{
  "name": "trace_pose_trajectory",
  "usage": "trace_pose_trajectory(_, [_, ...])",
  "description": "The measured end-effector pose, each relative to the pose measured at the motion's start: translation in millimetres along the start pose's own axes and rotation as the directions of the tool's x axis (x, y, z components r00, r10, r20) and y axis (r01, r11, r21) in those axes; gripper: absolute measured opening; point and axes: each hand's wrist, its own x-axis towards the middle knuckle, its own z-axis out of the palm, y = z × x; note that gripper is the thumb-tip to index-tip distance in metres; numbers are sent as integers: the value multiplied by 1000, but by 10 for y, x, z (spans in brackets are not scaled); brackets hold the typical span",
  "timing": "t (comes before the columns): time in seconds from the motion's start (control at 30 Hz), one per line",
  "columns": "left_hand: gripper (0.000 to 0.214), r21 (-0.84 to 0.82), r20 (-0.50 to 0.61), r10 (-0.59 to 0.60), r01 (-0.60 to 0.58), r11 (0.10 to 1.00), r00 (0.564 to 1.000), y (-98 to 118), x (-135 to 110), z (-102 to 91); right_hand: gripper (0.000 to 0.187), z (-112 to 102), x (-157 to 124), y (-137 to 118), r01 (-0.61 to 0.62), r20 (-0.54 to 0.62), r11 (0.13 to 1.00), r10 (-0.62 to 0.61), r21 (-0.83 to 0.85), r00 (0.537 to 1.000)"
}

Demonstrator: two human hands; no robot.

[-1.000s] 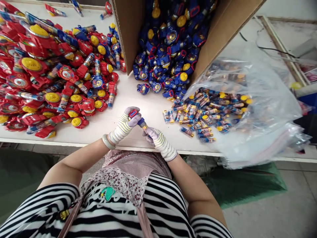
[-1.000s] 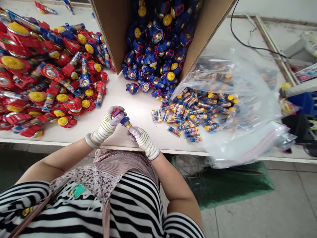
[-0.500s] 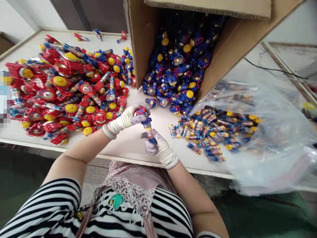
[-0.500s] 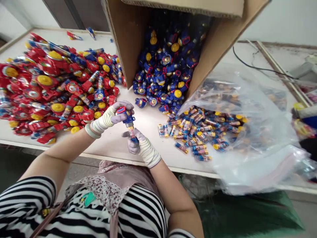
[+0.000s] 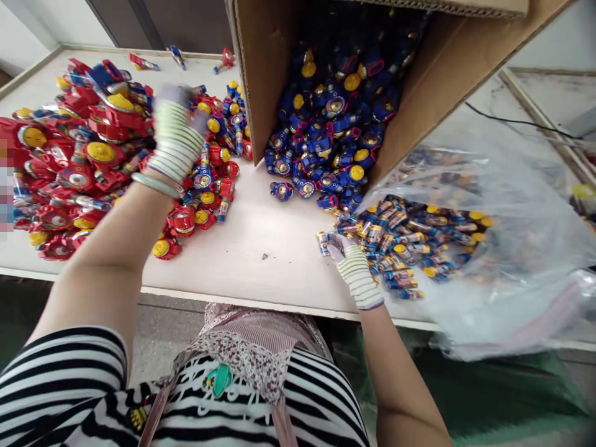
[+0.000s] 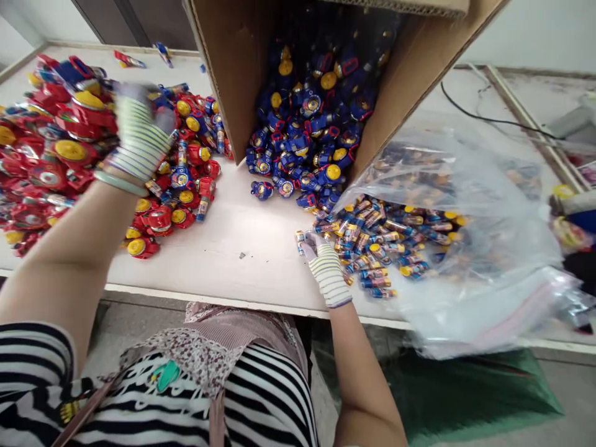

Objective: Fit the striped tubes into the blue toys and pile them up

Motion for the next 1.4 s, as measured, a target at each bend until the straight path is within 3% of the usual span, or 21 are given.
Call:
trace_pose_trajectory(0.03, [33, 149, 165, -11, -14, 989, 986, 28, -187, 368, 41, 10, 47, -90, 9, 40, 985, -3, -171, 999])
trace_pose_trajectory(0.07, [41, 262, 389, -56, -52, 964, 919, 50, -360, 739, 40, 26, 102, -200, 8, 83, 940, 22, -341, 996])
trace_pose_trajectory(0.1, [53, 336, 518, -87, -109, 936, 851, 64, -511, 1087, 39, 47, 160, -320, -1, 118, 872, 68, -490, 991])
trace_pose_trajectory(0.17, [79, 476, 594, -203, -136, 869, 779, 73, -737, 1642, 39, 97, 255, -540, -9, 171, 728, 174, -685, 970])
trace_pose_trajectory(0.2, [87, 534, 578, -261, -116, 838, 773, 71, -817, 1827, 38, 120, 282, -618, 4, 198, 682, 206, -731, 958])
trace_pose_trajectory(0.27, [90, 592, 519, -338, -45, 805, 785, 55, -943, 2009, 34, 146, 275, -680, 53, 248, 653, 211, -756, 945])
trace_pose_trajectory(0.37, [67, 438, 507, -306, 64, 897, 806, 3, -1173, 1919, 33, 137, 117, -569, 137, 294, 723, 95, -677, 951])
trace_pose_trajectory(0.47, [62, 91, 577, -263, 260, 961, 773, -60, -1546, 1602, 39, 141, -108, -404, 171, 269, 861, -42, -479, 962])
trace_pose_trajectory(0.5, [66, -64, 605, -254, 364, 929, 755, -71, -1688, 1481, 41, 159, -170, -378, 166, 249, 903, -69, -396, 966])
trace_pose_trajectory(0.57, [76, -359, 653, -224, 556, 750, 723, -65, -1947, 1258, 44, 213, -255, -388, 172, 224, 955, -118, -243, 967])
trace_pose_trajectory(0.6, [80, -451, 679, -200, 616, 646, 707, -46, -2050, 1165, 44, 244, -278, -421, 187, 225, 964, -144, -188, 964])
trace_pose_trajectory(0.67, [85, -503, 719, -157, 662, 556, 677, 21, -2181, 1032, 42, 300, -300, -517, 234, 238, 963, -198, -132, 951])
trace_pose_trajectory(0.77, [83, -482, 732, -139, 652, 585, 667, 169, -2212, 944, 42, 331, -333, -664, 276, 255, 950, -234, -145, 938])
trace_pose_trajectory(0.87, [69, -432, 700, -178, 609, 665, 691, 334, -2170, 926, 45, 303, -405, -768, 289, 254, 934, -234, -210, 939])
trace_pose_trajectory(1.07, [54, -303, 656, -189, 484, 821, 731, 546, -2200, 957, 45, 283, -532, -916, 218, 287, 914, -119, -343, 950])
trace_pose_trajectory(1.13, [52, -313, 660, -192, 499, 808, 726, 573, -2232, 949, 44, 302, -571, -944, 155, 244, 956, -93, -249, 965])
trace_pose_trajectory(1.2, [53, -335, 684, -184, 528, 780, 706, 581, -2250, 925, 43, 314, -606, -950, 74, 230, 997, -66, -25, 971])
trace_pose_trajectory(1.27, [56, -361, 701, -128, 504, 785, 701, 572, -2243, 907, 47, 316, -618, -937, -64, 336, 965, -26, 253, 941])
trace_pose_trajectory(1.3, [58, -364, 705, -86, 463, 808, 704, 563, -2230, 906, 52, 315, -612, -927, -152, 424, 920, -17, 361, 905])
trace_pose_trajectory(1.37, [61, -344, 704, -25, 372, 862, 710, 547, -2198, 930, 59, 315, -576, -909, -268, 524, 853, -8, 447, 852])
trace_pose_trajectory(1.4, [61, -327, 701, -27, 354, 876, 713, 543, -2186, 950, 58, 317, -553, -904, -259, 510, 866, 6, 427, 860])
